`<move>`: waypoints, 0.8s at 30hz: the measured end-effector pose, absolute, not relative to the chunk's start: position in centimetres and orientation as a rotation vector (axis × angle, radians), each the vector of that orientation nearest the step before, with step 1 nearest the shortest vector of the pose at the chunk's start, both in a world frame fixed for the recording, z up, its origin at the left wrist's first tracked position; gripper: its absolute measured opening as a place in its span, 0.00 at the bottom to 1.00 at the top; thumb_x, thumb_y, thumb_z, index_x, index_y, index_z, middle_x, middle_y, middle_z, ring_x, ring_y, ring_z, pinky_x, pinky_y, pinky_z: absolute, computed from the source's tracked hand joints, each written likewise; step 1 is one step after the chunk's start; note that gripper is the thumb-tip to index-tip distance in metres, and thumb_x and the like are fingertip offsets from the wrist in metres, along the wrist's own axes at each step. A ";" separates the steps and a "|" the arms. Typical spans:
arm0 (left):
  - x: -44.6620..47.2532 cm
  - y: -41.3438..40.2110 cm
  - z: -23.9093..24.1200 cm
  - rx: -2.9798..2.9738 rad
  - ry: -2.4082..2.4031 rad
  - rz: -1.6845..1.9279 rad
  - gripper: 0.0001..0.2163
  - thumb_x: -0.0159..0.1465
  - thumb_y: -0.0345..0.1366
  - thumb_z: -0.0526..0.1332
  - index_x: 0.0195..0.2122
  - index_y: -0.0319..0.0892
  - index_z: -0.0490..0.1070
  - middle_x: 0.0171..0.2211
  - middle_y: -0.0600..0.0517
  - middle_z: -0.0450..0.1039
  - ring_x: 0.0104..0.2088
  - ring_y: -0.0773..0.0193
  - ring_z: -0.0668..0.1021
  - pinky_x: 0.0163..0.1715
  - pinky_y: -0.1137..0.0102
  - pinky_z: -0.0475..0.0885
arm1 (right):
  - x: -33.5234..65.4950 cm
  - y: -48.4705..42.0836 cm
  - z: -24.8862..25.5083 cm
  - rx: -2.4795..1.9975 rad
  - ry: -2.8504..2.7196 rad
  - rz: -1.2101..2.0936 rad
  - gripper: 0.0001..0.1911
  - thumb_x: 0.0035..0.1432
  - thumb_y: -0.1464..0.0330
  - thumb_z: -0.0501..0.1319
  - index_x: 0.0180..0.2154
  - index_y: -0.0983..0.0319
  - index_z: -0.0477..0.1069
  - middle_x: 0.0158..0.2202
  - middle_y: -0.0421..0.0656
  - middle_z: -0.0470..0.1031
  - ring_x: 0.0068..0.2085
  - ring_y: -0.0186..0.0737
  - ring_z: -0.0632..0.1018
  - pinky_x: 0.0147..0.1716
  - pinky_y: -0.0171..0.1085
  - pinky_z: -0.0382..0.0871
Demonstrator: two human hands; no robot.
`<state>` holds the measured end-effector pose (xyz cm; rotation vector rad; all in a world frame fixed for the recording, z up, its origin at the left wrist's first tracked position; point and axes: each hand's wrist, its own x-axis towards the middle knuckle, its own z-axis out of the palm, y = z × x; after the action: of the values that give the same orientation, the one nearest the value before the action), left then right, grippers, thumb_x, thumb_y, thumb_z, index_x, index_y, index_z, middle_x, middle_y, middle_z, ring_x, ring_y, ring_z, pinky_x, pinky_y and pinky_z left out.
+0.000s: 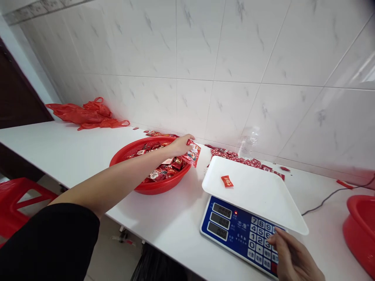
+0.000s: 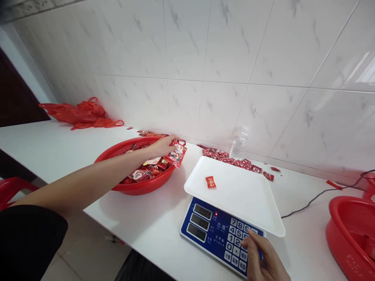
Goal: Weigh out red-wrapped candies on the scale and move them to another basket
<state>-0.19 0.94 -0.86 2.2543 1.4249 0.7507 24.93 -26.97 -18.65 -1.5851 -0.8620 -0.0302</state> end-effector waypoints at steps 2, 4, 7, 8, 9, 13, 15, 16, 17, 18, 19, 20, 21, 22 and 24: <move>2.1 0.2 -1.7 2.167 1.301 0.692 0.20 0.59 0.30 0.58 0.54 0.43 0.66 0.38 0.50 0.76 0.32 0.64 0.77 0.27 0.73 0.70 | 25.5 -26.7 -18.9 -1.556 -0.899 -0.043 0.19 0.58 0.53 0.59 0.36 0.62 0.76 0.30 0.44 0.78 0.31 0.42 0.79 0.28 0.36 0.77; 3.9 -0.3 -2.6 2.053 1.177 0.600 0.21 0.60 0.32 0.58 0.56 0.42 0.63 0.38 0.49 0.77 0.31 0.64 0.78 0.26 0.73 0.71 | 26.1 -26.5 -19.0 -1.521 -0.959 -0.073 0.19 0.58 0.53 0.60 0.36 0.63 0.76 0.27 0.43 0.77 0.28 0.40 0.79 0.26 0.34 0.76; 5.6 -0.6 -4.0 2.144 1.088 0.455 0.23 0.60 0.35 0.60 0.57 0.44 0.63 0.47 0.45 0.75 0.33 0.63 0.79 0.29 0.71 0.73 | 26.5 -26.2 -19.0 -1.473 -1.013 -0.100 0.18 0.58 0.54 0.60 0.35 0.63 0.76 0.26 0.43 0.77 0.27 0.38 0.78 0.25 0.33 0.75; 5.9 -0.8 -4.3 2.233 1.097 0.423 0.23 0.58 0.34 0.62 0.56 0.45 0.64 0.50 0.45 0.73 0.34 0.62 0.80 0.30 0.71 0.73 | 26.5 -26.2 -19.0 -1.461 -1.012 -0.100 0.17 0.58 0.55 0.60 0.35 0.62 0.76 0.26 0.43 0.77 0.27 0.38 0.78 0.26 0.33 0.75; 6.1 -0.9 -4.6 2.316 1.115 0.403 0.22 0.57 0.34 0.63 0.54 0.45 0.66 0.52 0.45 0.73 0.36 0.61 0.80 0.32 0.71 0.73 | 26.5 -26.1 -19.0 -1.446 -1.011 -0.099 0.16 0.58 0.56 0.60 0.36 0.62 0.76 0.27 0.43 0.77 0.28 0.38 0.78 0.28 0.33 0.75; 6.3 -1.7 -5.4 2.421 1.086 0.360 0.15 0.56 0.34 0.63 0.46 0.45 0.73 0.46 0.49 0.76 0.39 0.60 0.79 0.37 0.70 0.73 | 26.0 -26.2 -18.9 -1.454 -0.993 -0.082 0.17 0.58 0.55 0.60 0.36 0.62 0.76 0.27 0.42 0.77 0.28 0.37 0.77 0.28 0.32 0.74; 5.9 -1.8 -5.3 2.457 1.034 0.380 0.13 0.58 0.35 0.62 0.45 0.45 0.74 0.44 0.50 0.77 0.40 0.61 0.79 0.39 0.70 0.72 | 25.6 -26.4 -18.6 -1.512 -0.945 -0.056 0.19 0.58 0.53 0.59 0.36 0.62 0.76 0.27 0.43 0.76 0.29 0.38 0.77 0.25 0.32 0.73; 5.4 -1.6 -5.1 2.479 1.034 0.404 0.13 0.59 0.35 0.60 0.45 0.45 0.73 0.44 0.51 0.77 0.41 0.61 0.79 0.40 0.71 0.72 | 25.4 -26.5 -18.5 -1.540 -0.915 -0.038 0.20 0.58 0.52 0.59 0.36 0.62 0.76 0.28 0.43 0.76 0.29 0.39 0.77 0.25 0.32 0.72; 4.8 -1.2 -4.8 2.500 1.066 0.433 0.13 0.60 0.34 0.59 0.46 0.45 0.73 0.45 0.51 0.77 0.43 0.62 0.78 0.42 0.71 0.72 | 25.2 -26.6 -18.3 -1.558 -0.893 -0.021 0.21 0.58 0.51 0.58 0.36 0.62 0.76 0.29 0.44 0.76 0.30 0.39 0.77 0.25 0.33 0.72; 4.0 -0.7 -4.4 2.515 1.128 0.458 0.14 0.60 0.34 0.58 0.47 0.45 0.73 0.46 0.51 0.77 0.44 0.62 0.78 0.43 0.72 0.71 | 25.0 -26.7 -18.1 -1.567 -0.880 -0.009 0.22 0.58 0.50 0.58 0.35 0.62 0.76 0.29 0.44 0.77 0.30 0.39 0.77 0.25 0.33 0.72; 3.0 0.1 -4.0 2.524 1.209 0.475 0.14 0.61 0.34 0.58 0.49 0.44 0.72 0.48 0.51 0.76 0.46 0.62 0.77 0.44 0.72 0.71 | 24.8 -26.7 -18.0 -1.570 -0.875 -0.001 0.22 0.57 0.50 0.58 0.35 0.62 0.76 0.29 0.44 0.77 0.31 0.40 0.77 0.26 0.33 0.73; 1.8 0.9 -3.6 2.525 1.298 0.477 0.15 0.61 0.35 0.57 0.50 0.44 0.70 0.50 0.50 0.75 0.47 0.61 0.77 0.45 0.72 0.70 | 24.8 -26.8 -17.9 -1.569 -0.873 0.005 0.22 0.57 0.50 0.58 0.35 0.62 0.75 0.30 0.44 0.77 0.31 0.40 0.77 0.27 0.33 0.73; 0.5 1.8 -3.2 2.519 1.372 0.468 0.17 0.61 0.35 0.57 0.52 0.43 0.69 0.52 0.48 0.74 0.48 0.60 0.76 0.45 0.72 0.70 | 24.7 -26.8 -17.8 -1.566 -0.872 0.009 0.22 0.57 0.50 0.58 0.34 0.62 0.75 0.30 0.44 0.77 0.31 0.40 0.77 0.28 0.33 0.73; -0.8 2.8 -3.0 2.511 1.435 0.445 0.18 0.60 0.36 0.58 0.52 0.42 0.68 0.52 0.47 0.73 0.48 0.58 0.77 0.44 0.71 0.71 | 24.7 -26.8 -17.8 -1.566 -0.871 0.013 0.22 0.57 0.50 0.59 0.34 0.62 0.75 0.30 0.44 0.77 0.31 0.40 0.77 0.28 0.33 0.73; -3.5 4.5 -2.8 2.488 1.548 0.367 0.19 0.58 0.39 0.60 0.51 0.41 0.69 0.49 0.45 0.75 0.46 0.55 0.77 0.43 0.69 0.71 | 24.7 -26.9 -18.0 -1.574 -0.868 0.019 0.21 0.57 0.50 0.59 0.35 0.62 0.75 0.30 0.44 0.77 0.32 0.40 0.77 0.29 0.33 0.73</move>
<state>-3.53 4.46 -2.81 2.4878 1.5476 0.3669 24.72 -26.89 -17.95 -1.5738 -0.8678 0.0195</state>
